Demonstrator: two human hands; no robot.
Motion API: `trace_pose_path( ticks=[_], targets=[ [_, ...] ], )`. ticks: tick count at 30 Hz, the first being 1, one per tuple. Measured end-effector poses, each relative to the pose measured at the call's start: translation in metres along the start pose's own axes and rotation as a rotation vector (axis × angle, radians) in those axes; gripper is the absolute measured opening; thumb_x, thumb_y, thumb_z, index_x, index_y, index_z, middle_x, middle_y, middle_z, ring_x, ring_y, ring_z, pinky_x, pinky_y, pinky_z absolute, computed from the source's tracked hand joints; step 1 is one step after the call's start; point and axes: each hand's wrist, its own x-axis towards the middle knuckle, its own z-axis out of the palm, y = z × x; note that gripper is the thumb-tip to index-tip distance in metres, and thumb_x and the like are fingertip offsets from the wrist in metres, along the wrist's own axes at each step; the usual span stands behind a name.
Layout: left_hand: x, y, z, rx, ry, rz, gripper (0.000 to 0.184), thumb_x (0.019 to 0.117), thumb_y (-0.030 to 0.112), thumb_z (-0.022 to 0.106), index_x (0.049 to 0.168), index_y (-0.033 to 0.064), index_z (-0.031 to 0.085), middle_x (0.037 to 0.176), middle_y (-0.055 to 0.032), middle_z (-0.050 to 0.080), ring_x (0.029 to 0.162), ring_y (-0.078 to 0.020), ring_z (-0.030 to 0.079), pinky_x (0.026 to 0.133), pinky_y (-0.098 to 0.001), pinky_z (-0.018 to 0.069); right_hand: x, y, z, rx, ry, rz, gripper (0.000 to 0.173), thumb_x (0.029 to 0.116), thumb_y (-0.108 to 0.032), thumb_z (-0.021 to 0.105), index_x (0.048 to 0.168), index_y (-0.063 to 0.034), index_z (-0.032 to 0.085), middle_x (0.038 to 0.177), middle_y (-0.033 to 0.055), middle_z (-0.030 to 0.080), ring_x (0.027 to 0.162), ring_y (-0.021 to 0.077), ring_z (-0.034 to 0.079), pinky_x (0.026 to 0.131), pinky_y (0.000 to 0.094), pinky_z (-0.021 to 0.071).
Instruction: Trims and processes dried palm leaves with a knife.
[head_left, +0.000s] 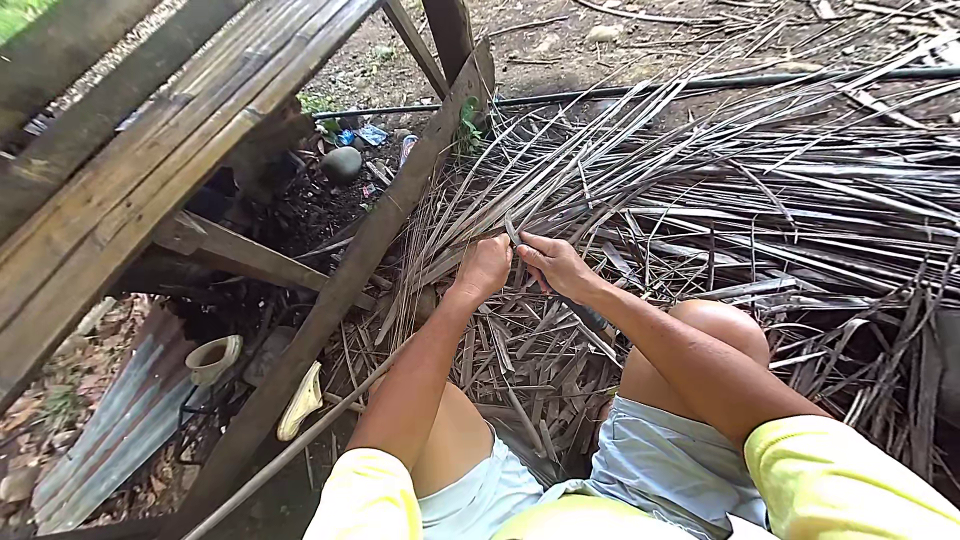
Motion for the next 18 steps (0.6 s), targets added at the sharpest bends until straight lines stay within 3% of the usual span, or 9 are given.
trace_pose_path(
  ticks=[4,8,11,18],
  targets=[
    [-0.002,0.001,0.000,0.024,-0.017,-0.015,0.035,0.1136,0.020,0.036,0.115,-0.0039,0.061,0.104,-0.0265,0.067,0.104,-0.0427,0.067,0.091,-0.0599,0.0513,0.007,0.004,-0.002,-0.086,0.054,-0.011,0.044,0.1106,-0.025,0.048,0.148,-0.0013,0.050,0.071,0.0044,0.055,0.051,0.0109,0.048,0.049,0.0280,0.0455],
    [0.001,-0.013,-0.012,-0.079,-0.025,0.007,0.033,0.1124,0.014,0.039,0.116,-0.0072,0.063,0.106,-0.0270,0.066,0.104,-0.0419,0.066,0.094,-0.0600,0.0501,0.003,0.006,-0.002,0.005,-0.072,-0.006,0.054,0.1102,-0.019,0.048,0.160,-0.0078,0.033,0.071,0.0030,0.054,0.050,0.0099,0.048,0.047,0.0259,0.0450],
    [-0.001,-0.016,-0.013,-0.089,-0.056,0.028,0.033,0.1128,0.017,0.040,0.115,-0.0058,0.063,0.102,-0.0248,0.066,0.099,-0.0388,0.065,0.091,-0.0574,0.0500,0.004,0.012,-0.005,0.099,-0.065,0.014,0.053,0.1095,-0.016,0.049,0.160,-0.0096,0.034,0.070,0.0015,0.054,0.049,0.0087,0.048,0.045,0.0243,0.0443],
    [-0.003,-0.009,-0.009,-0.022,-0.081,-0.002,0.035,0.1130,0.018,0.038,0.120,-0.0057,0.063,0.109,-0.0270,0.066,0.106,-0.0413,0.066,0.096,-0.0595,0.0491,0.014,0.014,-0.011,0.158,-0.008,0.006,0.053,0.1078,-0.012,0.052,0.159,-0.0103,0.038,0.069,0.0028,0.056,0.047,0.0081,0.047,0.043,0.0229,0.0411]
  ],
)
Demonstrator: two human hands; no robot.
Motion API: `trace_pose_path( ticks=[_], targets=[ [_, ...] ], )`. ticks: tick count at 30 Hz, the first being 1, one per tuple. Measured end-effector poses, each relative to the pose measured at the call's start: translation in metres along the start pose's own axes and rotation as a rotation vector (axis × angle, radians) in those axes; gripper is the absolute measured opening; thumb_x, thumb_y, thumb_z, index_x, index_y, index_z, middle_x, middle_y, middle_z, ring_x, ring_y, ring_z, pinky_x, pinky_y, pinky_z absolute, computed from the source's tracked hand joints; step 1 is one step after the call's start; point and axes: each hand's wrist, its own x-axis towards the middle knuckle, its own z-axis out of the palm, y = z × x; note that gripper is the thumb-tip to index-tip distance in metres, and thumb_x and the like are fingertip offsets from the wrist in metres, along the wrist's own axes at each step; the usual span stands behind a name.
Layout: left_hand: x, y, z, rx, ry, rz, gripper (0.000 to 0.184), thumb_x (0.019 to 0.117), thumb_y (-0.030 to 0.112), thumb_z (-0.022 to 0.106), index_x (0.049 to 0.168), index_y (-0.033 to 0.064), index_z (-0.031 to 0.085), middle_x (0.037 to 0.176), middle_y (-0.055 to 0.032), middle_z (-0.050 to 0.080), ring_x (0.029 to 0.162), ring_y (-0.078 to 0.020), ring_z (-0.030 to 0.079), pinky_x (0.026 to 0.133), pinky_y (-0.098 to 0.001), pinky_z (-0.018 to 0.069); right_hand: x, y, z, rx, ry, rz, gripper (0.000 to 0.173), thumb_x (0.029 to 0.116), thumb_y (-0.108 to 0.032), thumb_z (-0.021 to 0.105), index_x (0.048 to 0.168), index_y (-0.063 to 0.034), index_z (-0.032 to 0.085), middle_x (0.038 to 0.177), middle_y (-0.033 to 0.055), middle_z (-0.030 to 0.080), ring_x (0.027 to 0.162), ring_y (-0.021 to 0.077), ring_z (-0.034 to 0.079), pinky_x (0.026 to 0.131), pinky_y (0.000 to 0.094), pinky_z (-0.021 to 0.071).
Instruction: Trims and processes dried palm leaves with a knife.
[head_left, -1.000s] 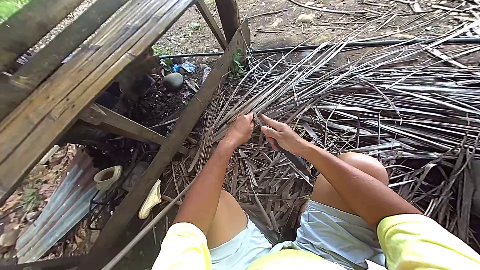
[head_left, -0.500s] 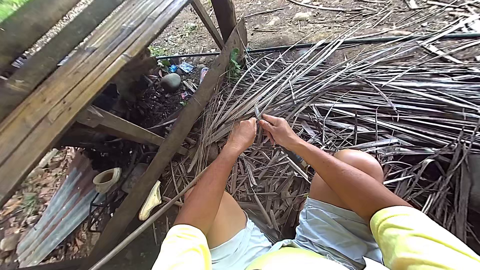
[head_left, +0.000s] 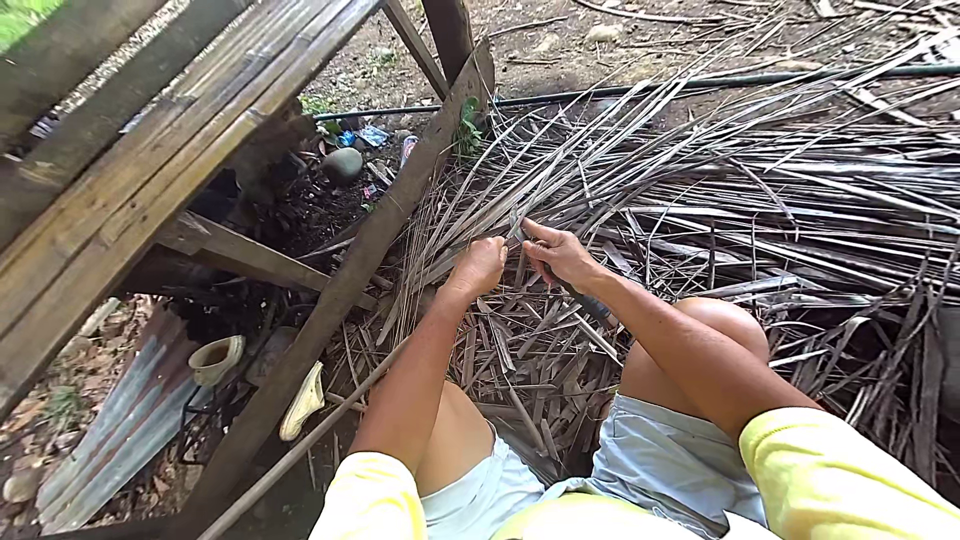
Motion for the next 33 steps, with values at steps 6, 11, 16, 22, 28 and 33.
trace_pose_path(
  ticks=[6,11,16,22,28,33],
  targets=[
    [-0.011,0.006,0.000,-0.002,-0.030,-0.023,0.033,0.1130,0.017,0.039,0.114,-0.0055,0.062,0.102,-0.0251,0.065,0.100,-0.0396,0.065,0.091,-0.0577,0.0501,0.005,-0.002,-0.006,-0.027,0.116,0.038,0.050,0.1089,-0.017,0.051,0.157,-0.0083,0.041,0.066,0.0019,0.053,0.046,0.0085,0.044,0.043,0.0238,0.0398],
    [-0.021,-0.006,-0.005,-0.093,-0.034,0.056,0.031,0.1123,0.015,0.041,0.111,-0.0044,0.065,0.092,-0.0191,0.064,0.086,-0.0307,0.063,0.084,-0.0493,0.0506,0.017,-0.009,-0.047,0.158,0.266,0.097,0.050,0.1085,-0.021,0.053,0.157,-0.0152,0.042,0.069,0.0009,0.053,0.047,0.0109,0.048,0.041,0.0257,0.0437],
    [-0.036,-0.020,-0.018,-0.234,-0.059,0.079,0.029,0.1126,0.014,0.041,0.116,0.0005,0.067,0.072,-0.0021,0.047,0.061,-0.0115,0.042,0.061,-0.0293,0.0400,0.017,-0.016,-0.103,0.208,0.621,0.016,0.046,0.1106,-0.025,0.048,0.156,-0.0193,0.040,0.075,-0.0005,0.051,0.048,0.0095,0.048,0.043,0.0253,0.0462],
    [-0.021,-0.019,-0.017,-0.211,-0.078,0.011,0.031,0.1131,0.014,0.039,0.118,-0.0003,0.066,0.078,-0.0061,0.052,0.067,-0.0157,0.047,0.067,-0.0340,0.0437,-0.019,-0.032,-0.042,0.047,0.242,0.017,0.048,0.1089,-0.017,0.049,0.156,-0.0107,0.039,0.076,0.0019,0.056,0.052,0.0105,0.052,0.047,0.0271,0.0490],
    [-0.014,-0.011,-0.012,-0.421,-0.144,-0.024,0.030,0.1133,0.019,0.041,0.119,0.0025,0.065,0.069,0.0007,0.043,0.053,-0.0086,0.038,0.051,-0.0250,0.0348,-0.022,-0.007,0.001,0.053,-0.118,0.106,0.057,0.1063,-0.011,0.054,0.160,-0.0165,0.037,0.078,0.0058,0.061,0.053,0.0112,0.054,0.048,0.0250,0.0468],
    [-0.023,-0.013,-0.021,-0.743,-0.279,-0.049,0.029,0.1130,0.018,0.040,0.120,0.0027,0.063,0.061,0.0058,0.037,0.043,-0.0027,0.030,0.040,-0.0174,0.0258,-0.016,-0.006,-0.007,0.235,-0.003,0.102,0.052,0.1055,-0.009,0.056,0.156,-0.0115,0.043,0.076,0.0040,0.063,0.052,0.0100,0.057,0.047,0.0234,0.0500]
  ],
)
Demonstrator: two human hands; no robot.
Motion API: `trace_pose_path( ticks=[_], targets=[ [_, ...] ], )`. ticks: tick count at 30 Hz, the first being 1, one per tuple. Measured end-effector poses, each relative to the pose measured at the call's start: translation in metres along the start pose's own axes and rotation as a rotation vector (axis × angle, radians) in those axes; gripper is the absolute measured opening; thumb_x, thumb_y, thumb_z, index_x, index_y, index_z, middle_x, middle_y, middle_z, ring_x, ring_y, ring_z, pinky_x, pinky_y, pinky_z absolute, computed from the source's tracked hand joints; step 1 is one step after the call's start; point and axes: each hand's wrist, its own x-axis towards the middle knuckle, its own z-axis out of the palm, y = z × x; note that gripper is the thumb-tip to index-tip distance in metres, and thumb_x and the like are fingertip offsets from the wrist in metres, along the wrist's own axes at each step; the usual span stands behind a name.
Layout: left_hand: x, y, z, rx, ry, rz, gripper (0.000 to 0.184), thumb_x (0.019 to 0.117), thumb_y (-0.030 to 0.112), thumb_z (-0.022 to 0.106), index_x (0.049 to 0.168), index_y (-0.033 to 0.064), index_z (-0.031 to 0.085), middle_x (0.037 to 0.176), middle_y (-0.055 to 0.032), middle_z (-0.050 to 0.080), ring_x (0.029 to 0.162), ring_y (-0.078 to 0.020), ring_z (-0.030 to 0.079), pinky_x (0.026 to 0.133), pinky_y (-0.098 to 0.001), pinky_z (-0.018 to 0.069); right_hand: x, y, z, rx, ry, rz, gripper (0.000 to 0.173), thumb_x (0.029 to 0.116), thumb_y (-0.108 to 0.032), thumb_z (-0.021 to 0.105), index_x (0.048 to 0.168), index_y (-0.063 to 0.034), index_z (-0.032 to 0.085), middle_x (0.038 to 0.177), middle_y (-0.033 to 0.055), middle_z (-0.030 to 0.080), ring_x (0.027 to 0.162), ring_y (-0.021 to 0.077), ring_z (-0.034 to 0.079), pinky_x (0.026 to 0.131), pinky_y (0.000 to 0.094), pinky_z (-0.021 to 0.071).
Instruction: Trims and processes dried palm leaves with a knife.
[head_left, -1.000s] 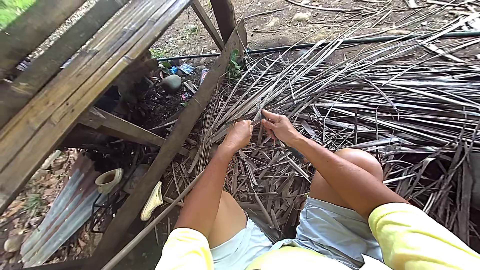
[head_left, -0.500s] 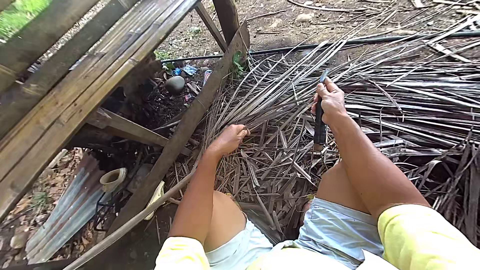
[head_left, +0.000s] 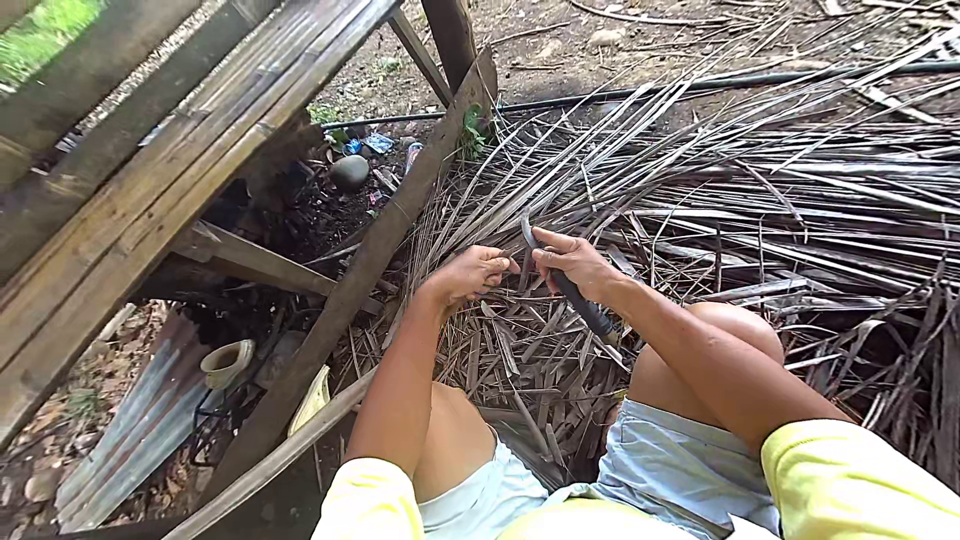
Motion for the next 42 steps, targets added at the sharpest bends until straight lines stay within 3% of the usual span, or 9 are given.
trace_pose_path(
  ticks=[17,20,22,24,25,27,29,33,42],
  targets=[
    [-0.029,-0.003,-0.006,0.002,-0.114,0.049,0.028,0.1124,0.015,0.041,0.117,0.0023,0.065,0.059,0.0064,0.039,0.042,-0.0006,0.031,0.039,-0.0155,0.0269,0.011,-0.045,-0.071,0.220,0.392,-0.186,0.043,0.1095,-0.018,0.049,0.152,-0.0207,0.045,0.082,-0.0003,0.059,0.055,0.0097,0.058,0.048,0.0258,0.0540],
    [-0.034,-0.004,-0.005,0.172,0.032,0.078,0.028,0.1121,0.016,0.043,0.118,0.0026,0.068,0.061,0.0049,0.039,0.047,-0.0027,0.031,0.044,-0.0185,0.0271,0.012,-0.055,-0.095,0.276,0.586,-0.283,0.043,0.1098,-0.021,0.049,0.152,-0.0204,0.042,0.081,-0.0008,0.055,0.053,0.0106,0.056,0.048,0.0272,0.0545],
    [-0.025,-0.007,-0.003,0.429,0.189,0.123,0.030,0.1126,0.017,0.042,0.120,0.0033,0.069,0.070,-0.0015,0.048,0.059,-0.0109,0.042,0.058,-0.0285,0.0384,0.007,-0.057,-0.092,0.242,0.644,-0.284,0.039,0.1112,-0.024,0.046,0.149,-0.0184,0.042,0.079,-0.0016,0.053,0.051,0.0101,0.054,0.046,0.0260,0.0529],
    [-0.011,-0.010,0.000,0.621,0.294,0.114,0.033,0.1128,0.017,0.040,0.123,0.0008,0.066,0.087,-0.0154,0.063,0.079,-0.0274,0.060,0.077,-0.0473,0.0503,-0.003,-0.054,-0.070,0.125,0.533,-0.242,0.034,0.1115,-0.024,0.044,0.144,-0.0136,0.047,0.076,-0.0034,0.053,0.052,0.0083,0.055,0.048,0.0251,0.0534],
    [-0.005,-0.009,0.004,0.681,0.329,0.087,0.034,0.1129,0.018,0.039,0.127,-0.0009,0.065,0.099,-0.0222,0.068,0.093,-0.0361,0.066,0.088,-0.0558,0.0517,-0.009,-0.049,-0.054,0.055,0.427,-0.219,0.036,0.1110,-0.021,0.044,0.145,-0.0118,0.048,0.075,-0.0034,0.053,0.053,0.0079,0.054,0.049,0.0252,0.0525],
    [0.004,-0.007,0.012,0.777,0.380,0.029,0.037,0.1132,0.020,0.038,0.131,-0.0014,0.062,0.114,-0.0269,0.069,0.110,-0.0434,0.067,0.098,-0.0620,0.0500,-0.016,-0.036,-0.024,-0.074,0.197,-0.169,0.040,0.1089,-0.016,0.045,0.148,-0.0075,0.047,0.075,-0.0007,0.055,0.053,0.0087,0.053,0.049,0.0256,0.0503],
    [0.009,-0.004,0.021,0.861,0.397,-0.022,0.037,0.1130,0.020,0.036,0.129,-0.0015,0.061,0.113,-0.0276,0.069,0.111,-0.0453,0.067,0.095,-0.0631,0.0509,-0.017,-0.022,-0.002,-0.144,0.037,-0.081,0.045,0.1083,-0.013,0.048,0.153,-0.0079,0.044,0.076,0.0022,0.057,0.052,0.0094,0.052,0.047,0.0251,0.0482],
    [0.010,0.004,0.036,0.936,0.376,-0.067,0.036,0.1130,0.019,0.036,0.133,0.0004,0.060,0.117,-0.0273,0.069,0.113,-0.0451,0.067,0.095,-0.0629,0.0516,-0.004,-0.001,0.010,-0.172,-0.061,0.005,0.056,0.1078,-0.012,0.051,0.161,-0.0160,0.035,0.077,0.0059,0.061,0.051,0.0101,0.051,0.046,0.0244,0.0455],
    [0.002,0.008,0.044,0.947,0.345,-0.019,0.037,0.1136,0.020,0.035,0.130,-0.0009,0.060,0.115,-0.0271,0.069,0.112,-0.0442,0.067,0.095,-0.0606,0.0520,0.000,-0.006,0.001,0.013,0.118,0.034,0.049,0.1067,-0.012,0.054,0.155,-0.0122,0.045,0.076,0.0036,0.061,0.050,0.0096,0.054,0.044,0.0229,0.0476]
  ],
)
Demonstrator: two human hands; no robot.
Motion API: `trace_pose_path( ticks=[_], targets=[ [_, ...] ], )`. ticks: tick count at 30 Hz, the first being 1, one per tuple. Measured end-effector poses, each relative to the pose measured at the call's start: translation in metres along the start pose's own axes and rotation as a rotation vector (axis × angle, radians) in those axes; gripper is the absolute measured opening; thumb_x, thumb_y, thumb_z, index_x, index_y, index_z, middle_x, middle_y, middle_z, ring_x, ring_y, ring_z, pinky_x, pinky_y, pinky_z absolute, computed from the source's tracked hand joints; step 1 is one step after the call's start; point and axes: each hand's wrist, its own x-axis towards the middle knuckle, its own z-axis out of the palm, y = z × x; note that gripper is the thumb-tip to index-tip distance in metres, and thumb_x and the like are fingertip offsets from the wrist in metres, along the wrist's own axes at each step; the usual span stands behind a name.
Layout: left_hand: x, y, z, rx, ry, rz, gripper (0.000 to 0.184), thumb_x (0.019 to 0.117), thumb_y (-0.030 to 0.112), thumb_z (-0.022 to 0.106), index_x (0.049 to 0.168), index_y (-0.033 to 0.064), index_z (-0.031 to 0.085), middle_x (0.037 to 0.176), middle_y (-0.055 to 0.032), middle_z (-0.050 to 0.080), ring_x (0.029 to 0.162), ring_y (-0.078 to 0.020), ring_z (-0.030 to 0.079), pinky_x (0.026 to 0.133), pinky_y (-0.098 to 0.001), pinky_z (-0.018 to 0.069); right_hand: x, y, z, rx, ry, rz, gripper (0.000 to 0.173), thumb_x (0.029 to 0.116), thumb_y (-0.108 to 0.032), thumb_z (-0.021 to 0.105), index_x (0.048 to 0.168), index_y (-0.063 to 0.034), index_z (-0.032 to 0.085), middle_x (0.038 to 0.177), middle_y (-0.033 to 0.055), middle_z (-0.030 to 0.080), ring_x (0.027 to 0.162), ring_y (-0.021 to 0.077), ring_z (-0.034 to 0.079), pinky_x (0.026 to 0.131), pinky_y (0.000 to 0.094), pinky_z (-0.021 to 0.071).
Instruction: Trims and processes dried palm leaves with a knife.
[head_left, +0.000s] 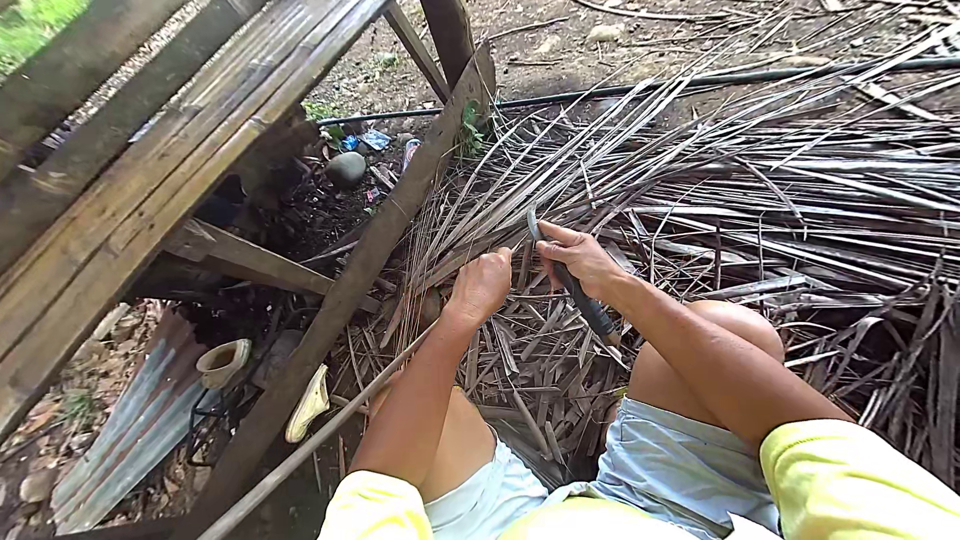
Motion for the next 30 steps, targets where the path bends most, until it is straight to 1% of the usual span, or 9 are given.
trace_pose_path(
  ticks=[3,5,12,17,19,21,25,28,30],
  targets=[
    [-0.005,0.001,-0.002,-0.005,0.008,0.014,0.036,0.1127,0.019,0.037,0.132,0.0009,0.061,0.116,-0.0255,0.069,0.112,-0.0429,0.068,0.095,-0.0599,0.0522,0.005,-0.006,-0.009,0.083,0.064,0.028,0.048,0.1073,-0.014,0.053,0.154,-0.0138,0.044,0.074,0.0031,0.060,0.051,0.0114,0.056,0.045,0.0253,0.0506],
    [-0.006,0.000,-0.002,-0.002,0.007,0.023,0.035,0.1127,0.019,0.037,0.131,0.0008,0.061,0.115,-0.0254,0.069,0.111,-0.0425,0.068,0.094,-0.0598,0.0524,0.008,-0.010,-0.015,0.128,0.111,0.021,0.047,0.1070,-0.014,0.054,0.153,-0.0150,0.046,0.074,0.0030,0.059,0.051,0.0120,0.057,0.045,0.0264,0.0512],
    [-0.009,-0.010,0.000,-0.052,0.044,0.095,0.036,0.1128,0.020,0.038,0.128,0.0004,0.063,0.111,-0.0248,0.070,0.107,-0.0422,0.069,0.092,-0.0606,0.0529,0.020,-0.027,-0.045,0.170,0.222,-0.041,0.044,0.1072,-0.019,0.055,0.151,-0.0183,0.047,0.078,0.0019,0.058,0.053,0.0121,0.058,0.046,0.0276,0.0533],
    [-0.012,-0.023,-0.005,-0.107,0.030,0.137,0.035,0.1124,0.018,0.039,0.130,0.0002,0.064,0.109,-0.0243,0.071,0.104,-0.0411,0.070,0.093,-0.0595,0.0529,0.026,-0.038,-0.070,0.190,0.334,-0.115,0.042,0.1078,-0.019,0.053,0.149,-0.0199,0.048,0.080,-0.0009,0.058,0.054,0.0097,0.057,0.047,0.0255,0.0527],
    [-0.013,-0.028,-0.008,-0.136,0.027,0.147,0.034,0.1123,0.018,0.040,0.128,0.0004,0.065,0.106,-0.0234,0.071,0.101,-0.0397,0.070,0.092,-0.0585,0.0529,0.027,-0.042,-0.082,0.187,0.359,-0.150,0.043,0.1078,-0.020,0.054,0.150,-0.0197,0.047,0.083,-0.0008,0.058,0.055,0.0095,0.057,0.047,0.0254,0.0535],
    [-0.014,-0.033,-0.011,-0.172,0.010,0.159,0.034,0.1122,0.017,0.041,0.127,0.0002,0.066,0.106,-0.0232,0.071,0.102,-0.0385,0.070,0.093,-0.0577,0.0525,0.026,-0.046,-0.091,0.195,0.385,-0.174,0.041,0.1082,-0.020,0.053,0.149,-0.0200,0.047,0.084,-0.0008,0.056,0.056,0.0094,0.056,0.048,0.0256,0.0531],
    [-0.015,-0.043,-0.017,-0.227,-0.029,0.168,0.033,0.1124,0.016,0.041,0.126,-0.0005,0.066,0.106,-0.0225,0.070,0.100,-0.0359,0.068,0.093,-0.0543,0.0514,0.025,-0.053,-0.109,0.230,0.467,-0.214,0.039,0.1078,-0.020,0.053,0.146,-0.0198,0.049,0.082,-0.0009,0.057,0.054,0.0098,0.057,0.047,0.0261,0.0535],
    [-0.016,-0.055,-0.024,-0.258,-0.028,0.143,0.032,0.1126,0.016,0.042,0.124,0.0001,0.067,0.107,-0.0212,0.070,0.101,-0.0337,0.067,0.094,-0.0526,0.0506,0.022,-0.058,-0.122,0.244,0.511,-0.235,0.038,0.1079,-0.021,0.054,0.145,-0.0220,0.049,0.083,-0.0021,0.056,0.056,0.0094,0.058,0.049,0.0264,0.0544],
    [-0.016,-0.065,-0.028,-0.275,-0.026,0.114,0.031,0.1124,0.016,0.043,0.123,0.0009,0.068,0.105,-0.0197,0.070,0.096,-0.0314,0.066,0.091,-0.0511,0.0506,0.020,-0.059,-0.132,0.268,0.562,-0.263,0.037,0.1075,-0.021,0.054,0.144,-0.0217,0.049,0.083,-0.0023,0.057,0.056,0.0093,0.058,0.048,0.0261,0.0546]
  ],
)
